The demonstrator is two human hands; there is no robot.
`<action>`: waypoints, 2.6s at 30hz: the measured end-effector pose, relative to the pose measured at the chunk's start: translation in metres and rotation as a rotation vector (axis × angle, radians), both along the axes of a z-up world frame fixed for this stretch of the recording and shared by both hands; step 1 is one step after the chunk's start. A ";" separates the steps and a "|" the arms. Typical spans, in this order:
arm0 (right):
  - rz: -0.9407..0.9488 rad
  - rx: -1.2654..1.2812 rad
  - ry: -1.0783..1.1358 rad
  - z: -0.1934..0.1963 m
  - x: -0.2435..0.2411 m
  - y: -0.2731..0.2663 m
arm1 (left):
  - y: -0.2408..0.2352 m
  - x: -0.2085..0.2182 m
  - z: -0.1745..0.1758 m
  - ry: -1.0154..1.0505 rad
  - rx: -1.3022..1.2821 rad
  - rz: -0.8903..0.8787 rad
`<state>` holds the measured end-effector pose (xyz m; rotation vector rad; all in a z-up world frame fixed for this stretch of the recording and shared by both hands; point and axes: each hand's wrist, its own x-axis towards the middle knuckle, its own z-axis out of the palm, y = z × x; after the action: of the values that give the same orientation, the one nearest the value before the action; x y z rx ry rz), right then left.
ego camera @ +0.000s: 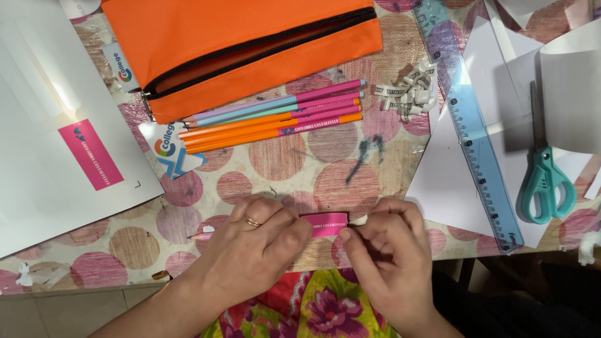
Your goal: Peeling small labels from a sheet and wrapping them around pens
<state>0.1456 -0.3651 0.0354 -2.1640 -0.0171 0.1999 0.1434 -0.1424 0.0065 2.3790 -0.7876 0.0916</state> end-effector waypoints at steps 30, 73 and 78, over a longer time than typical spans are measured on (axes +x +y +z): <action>0.139 -0.026 -0.049 0.009 0.009 0.007 | 0.001 0.001 0.003 -0.011 -0.002 0.009; 0.461 -0.340 -0.435 -0.008 -0.008 0.019 | 0.043 -0.013 -0.002 -0.029 -0.019 0.116; 0.566 -0.328 -0.560 -0.010 0.007 0.030 | 0.044 -0.013 -0.004 -0.021 -0.018 0.108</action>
<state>0.1526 -0.3347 0.0254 -2.4259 -0.9798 -0.0986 0.1303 -0.0987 0.0026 2.4067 -0.6647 0.1681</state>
